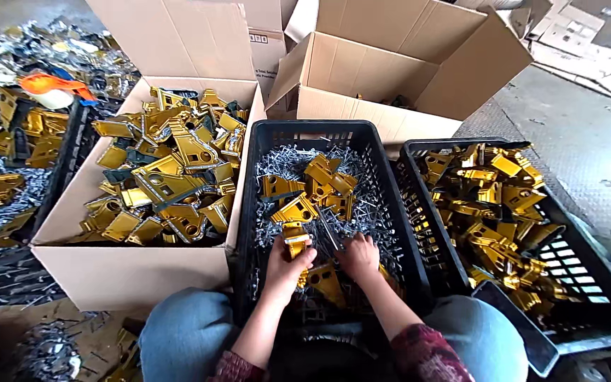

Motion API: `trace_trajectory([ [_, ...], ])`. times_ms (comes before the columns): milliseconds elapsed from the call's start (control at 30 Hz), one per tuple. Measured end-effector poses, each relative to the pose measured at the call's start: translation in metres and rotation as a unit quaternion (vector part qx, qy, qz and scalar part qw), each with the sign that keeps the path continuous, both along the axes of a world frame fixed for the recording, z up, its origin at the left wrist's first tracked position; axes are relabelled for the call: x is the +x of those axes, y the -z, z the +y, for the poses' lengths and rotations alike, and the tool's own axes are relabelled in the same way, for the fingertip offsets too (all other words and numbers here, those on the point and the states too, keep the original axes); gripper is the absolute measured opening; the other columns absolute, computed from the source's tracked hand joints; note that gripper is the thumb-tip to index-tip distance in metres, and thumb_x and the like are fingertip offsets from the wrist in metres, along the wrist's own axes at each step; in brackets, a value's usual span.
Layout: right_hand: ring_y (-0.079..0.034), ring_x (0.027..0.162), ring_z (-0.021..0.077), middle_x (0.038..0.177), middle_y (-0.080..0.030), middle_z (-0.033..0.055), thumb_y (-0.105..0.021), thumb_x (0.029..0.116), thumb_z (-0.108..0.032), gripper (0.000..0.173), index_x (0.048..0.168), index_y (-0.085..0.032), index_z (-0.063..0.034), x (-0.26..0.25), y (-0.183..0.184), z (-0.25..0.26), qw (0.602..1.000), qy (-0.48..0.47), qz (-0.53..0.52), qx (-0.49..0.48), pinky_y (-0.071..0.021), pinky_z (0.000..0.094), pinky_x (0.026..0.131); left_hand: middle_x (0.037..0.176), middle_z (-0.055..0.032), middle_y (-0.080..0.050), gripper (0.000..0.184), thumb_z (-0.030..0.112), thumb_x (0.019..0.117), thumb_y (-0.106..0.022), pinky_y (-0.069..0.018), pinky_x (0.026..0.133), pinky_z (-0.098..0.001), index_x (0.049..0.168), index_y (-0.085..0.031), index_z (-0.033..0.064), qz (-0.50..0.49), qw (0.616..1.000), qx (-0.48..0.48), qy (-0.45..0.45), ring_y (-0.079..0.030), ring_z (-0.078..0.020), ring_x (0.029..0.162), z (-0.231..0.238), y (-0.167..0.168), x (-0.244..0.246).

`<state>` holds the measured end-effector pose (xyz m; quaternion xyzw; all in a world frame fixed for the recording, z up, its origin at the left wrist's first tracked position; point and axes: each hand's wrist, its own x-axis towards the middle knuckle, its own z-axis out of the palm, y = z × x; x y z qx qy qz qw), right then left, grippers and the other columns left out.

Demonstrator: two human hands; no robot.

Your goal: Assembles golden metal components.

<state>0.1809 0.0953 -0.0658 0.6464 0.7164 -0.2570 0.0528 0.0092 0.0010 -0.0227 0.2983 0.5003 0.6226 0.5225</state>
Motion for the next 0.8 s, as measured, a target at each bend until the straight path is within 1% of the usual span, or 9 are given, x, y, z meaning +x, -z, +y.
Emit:
trace_trajectory([
  [100, -0.042, 0.141, 0.043, 0.141, -0.057, 0.0221, -0.063, 0.0964, -0.038, 0.042, 0.12, -0.072, -0.0043, -0.004, 0.006, -0.005, 0.996, -0.013, -0.089, -0.015, -0.035, 0.0667, 0.106, 0.117, -0.0084, -0.061, 0.087, 0.06, 0.0887, -0.065, -0.059, 0.078, -0.0287, 0.142, -0.036, -0.0024, -0.005, 1.0, -0.022, -0.019, -0.066, -0.012, 0.094, 0.002, 0.009, -0.005],
  [200, -0.045, 0.139, 0.041, 0.136, -0.061, 0.0201, -0.057, 0.1007, -0.034, 0.04, 0.124, -0.07, -0.0045, -0.004, -0.03, -0.012, 0.999, 0.003, -0.028, 0.038, -0.0286, 0.069, 0.11, 0.152, -0.013, -0.048, 0.082, 0.068, 0.1026, -0.014, -0.0473, 0.106, -0.0443, 0.159, -0.029, 0.0104, -0.069, 0.987, -0.133, -0.055, -0.053, -0.0217, 0.133, 0.008, -0.004, -0.007],
  [267, -0.063, 0.12, 0.0376, 0.117, -0.071, 0.0185, -0.049, 0.1054, -0.034, 0.039, 0.126, -0.065, -0.0043, 0.002, -0.046, -0.018, 0.994, 0.003, 0.038, 0.103, -0.0392, 0.0634, 0.104, 0.133, -0.0116, -0.061, 0.072, 0.063, 0.1054, -0.018, -0.0544, 0.091, -0.0429, 0.149, -0.045, 0.0123, -0.114, 0.97, -0.18, -0.119, -0.064, -0.0211, 0.114, 0.016, -0.006, -0.007],
  [333, -0.072, 0.09, 0.0369, 0.092, -0.071, 0.0169, -0.044, 0.109, -0.035, 0.038, 0.131, -0.057, -0.0071, 0.007, -0.052, -0.021, 0.99, -0.002, 0.09, 0.106, -0.0542, 0.0575, 0.082, 0.107, -0.0123, -0.067, 0.065, 0.058, 0.1076, -0.021, -0.0561, 0.067, -0.0354, 0.134, -0.055, 0.0089, -0.124, 0.964, -0.172, -0.16, -0.067, -0.0191, 0.082, 0.024, 0.004, -0.005],
  [467, -0.07, 0.078, 0.0299, 0.09, -0.072, 0.0136, -0.052, 0.1057, -0.027, 0.039, 0.139, -0.06, -0.0086, 0.013, -0.074, -0.037, 0.977, -0.026, 0.166, 0.133, -0.0567, 0.0487, 0.075, 0.121, -0.0176, -0.063, 0.066, 0.051, 0.1102, -0.019, -0.0535, 0.089, -0.0424, 0.136, -0.056, 0.0029, -0.041, 0.957, -0.191, -0.214, -0.064, -0.0222, 0.105, 0.032, 0.014, 0.0],
  [600, -0.056, 0.058, 0.0107, 0.075, -0.059, 0.0061, -0.033, 0.1099, -0.03, 0.048, 0.133, -0.049, 0.0085, 0.008, -0.068, -0.078, 0.816, -0.069, 0.402, 0.41, -0.0532, 0.0294, 0.054, 0.129, -0.0191, -0.061, 0.066, 0.047, 0.1114, -0.015, -0.0506, 0.099, -0.0437, 0.138, -0.054, 0.0014, -0.024, 0.954, -0.192, -0.229, -0.061, -0.0227, 0.117, 0.031, 0.018, 0.003],
  [633, -0.056, 0.056, 0.0107, 0.072, -0.057, 0.0045, -0.031, 0.1114, -0.035, 0.049, 0.13, -0.047, 0.0075, 0.004, -0.062, -0.089, 0.819, -0.066, 0.396, 0.411, -0.0533, 0.0298, 0.053, 0.127, -0.0193, -0.062, 0.066, 0.047, 0.1114, -0.015, -0.0514, 0.098, -0.044, 0.138, -0.054, 0.0012, -0.027, 0.955, -0.19, -0.226, -0.062, -0.0231, 0.116, 0.031, 0.018, 0.004],
  [733, -0.07, 0.065, 0.0295, 0.078, -0.069, 0.0129, -0.049, 0.1036, -0.02, 0.036, 0.129, -0.059, 0.0045, -0.002, -0.06, -0.109, 0.943, -0.087, 0.238, 0.214, -0.0588, 0.0483, 0.061, 0.123, -0.0191, -0.062, 0.064, 0.046, 0.1117, -0.017, -0.0522, 0.094, -0.0437, 0.137, -0.055, 0.0012, -0.027, 0.958, -0.191, -0.212, -0.063, -0.0234, 0.11, 0.03, 0.017, 0.005],
  [800, -0.065, 0.06, 0.0211, 0.074, -0.066, 0.008, -0.048, 0.1039, -0.019, 0.033, 0.125, -0.059, 0.0041, -0.002, -0.065, -0.113, 0.929, -0.071, 0.28, 0.233, -0.0573, 0.0398, 0.057, 0.117, -0.0182, -0.064, 0.064, 0.047, 0.1115, -0.018, -0.0536, 0.09, -0.0436, 0.13, -0.059, 0.0013, -0.028, 0.955, -0.199, -0.219, -0.065, -0.0229, 0.105, 0.03, 0.018, 0.004],
])
